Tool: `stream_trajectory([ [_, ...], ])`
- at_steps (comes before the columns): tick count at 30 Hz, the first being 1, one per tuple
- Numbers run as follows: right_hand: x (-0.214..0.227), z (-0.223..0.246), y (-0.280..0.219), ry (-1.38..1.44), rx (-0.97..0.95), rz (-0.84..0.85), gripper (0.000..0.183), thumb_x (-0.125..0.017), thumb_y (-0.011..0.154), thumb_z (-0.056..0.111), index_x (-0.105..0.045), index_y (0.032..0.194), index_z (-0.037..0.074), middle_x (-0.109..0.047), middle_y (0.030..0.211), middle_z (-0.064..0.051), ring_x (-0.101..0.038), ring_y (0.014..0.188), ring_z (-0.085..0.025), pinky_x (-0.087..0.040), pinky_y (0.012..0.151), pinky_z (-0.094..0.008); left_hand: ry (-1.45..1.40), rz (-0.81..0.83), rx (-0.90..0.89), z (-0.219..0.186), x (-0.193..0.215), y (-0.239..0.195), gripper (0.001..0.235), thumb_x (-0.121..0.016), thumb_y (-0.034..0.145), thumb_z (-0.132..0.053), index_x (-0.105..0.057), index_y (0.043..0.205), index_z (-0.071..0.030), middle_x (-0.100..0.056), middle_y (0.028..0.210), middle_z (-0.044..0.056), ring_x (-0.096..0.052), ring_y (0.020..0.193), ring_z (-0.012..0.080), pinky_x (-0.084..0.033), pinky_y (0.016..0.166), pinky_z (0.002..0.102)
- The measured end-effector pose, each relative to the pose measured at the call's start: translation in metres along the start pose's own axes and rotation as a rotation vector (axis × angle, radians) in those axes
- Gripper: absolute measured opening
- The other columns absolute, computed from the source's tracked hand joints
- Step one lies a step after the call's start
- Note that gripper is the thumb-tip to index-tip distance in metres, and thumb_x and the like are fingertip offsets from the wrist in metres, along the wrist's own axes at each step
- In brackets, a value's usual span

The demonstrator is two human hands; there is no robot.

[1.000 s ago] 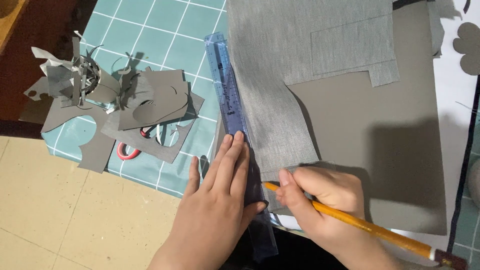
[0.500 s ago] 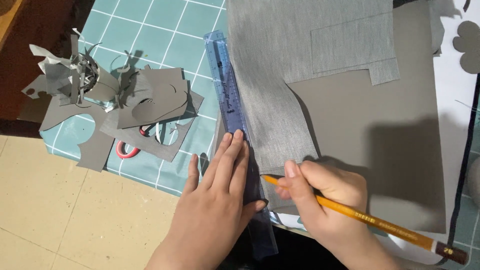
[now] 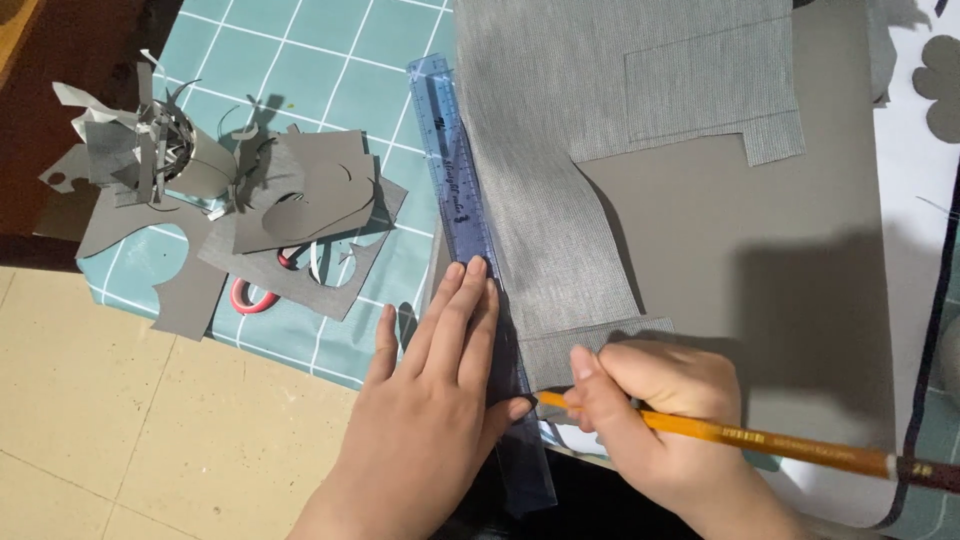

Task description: Measuring and marking lines on a piece of grey leather using a ruler and pencil, followed by cutting the material with scissors.

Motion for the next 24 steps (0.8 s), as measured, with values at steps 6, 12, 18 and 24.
stream_trajectory([
  [6,-0.0045,-0.0040,-0.0043,-0.052,0.064,0.038,0.046,-0.056,0.096,0.019,-0.043,0.053,0.009,-0.057,0.045,0.003,-0.045,0.037,-0.013,-0.036,0.042,-0.028,0.022,-0.008,0.006,-0.0003,-0.0005,0.0004,0.098,-0.065,0.080,-0.069,-0.043,0.153,-0.008,-0.034,0.167,0.008,-0.033,0.154,0.0182,-0.041,0.112,0.049],
  [12,-0.0060,-0.0045,-0.0049,-0.046,0.057,0.052,0.046,-0.057,0.096,0.017,-0.041,0.053,0.009,-0.055,0.045,0.003,-0.046,0.038,-0.013,-0.037,0.042,-0.028,0.028,-0.005,0.016,0.0000,-0.0007,0.0002,0.099,-0.066,0.080,-0.069,-0.041,0.154,-0.007,-0.032,0.168,0.007,-0.032,0.155,0.0176,-0.040,0.113,0.049],
  [18,-0.0072,-0.0038,-0.0058,-0.041,0.106,0.057,0.045,-0.058,0.096,0.013,-0.037,0.056,0.008,-0.040,0.047,-0.001,-0.033,0.041,-0.017,-0.031,0.043,-0.032,0.009,-0.010,0.006,0.0000,0.0008,0.0002,0.097,-0.065,0.082,-0.068,-0.042,0.153,-0.007,-0.034,0.167,0.008,-0.033,0.154,0.0189,-0.040,0.112,0.050],
  [24,-0.0058,-0.0033,-0.0044,-0.042,0.062,0.044,0.046,-0.058,0.096,0.016,-0.040,0.055,0.009,-0.047,0.046,0.001,-0.039,0.040,-0.014,-0.035,0.043,-0.028,0.039,-0.001,0.008,-0.0004,0.0004,0.0003,0.097,-0.062,0.083,-0.071,-0.041,0.154,-0.007,-0.032,0.168,0.008,-0.031,0.155,0.0180,-0.040,0.113,0.048],
])
Point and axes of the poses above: each hand's wrist, its own y-axis towards the middle knuckle, its own x-axis out of the back of the hand, z = x × y, the point moved 8 cm from there along y, towards the middle knuckle
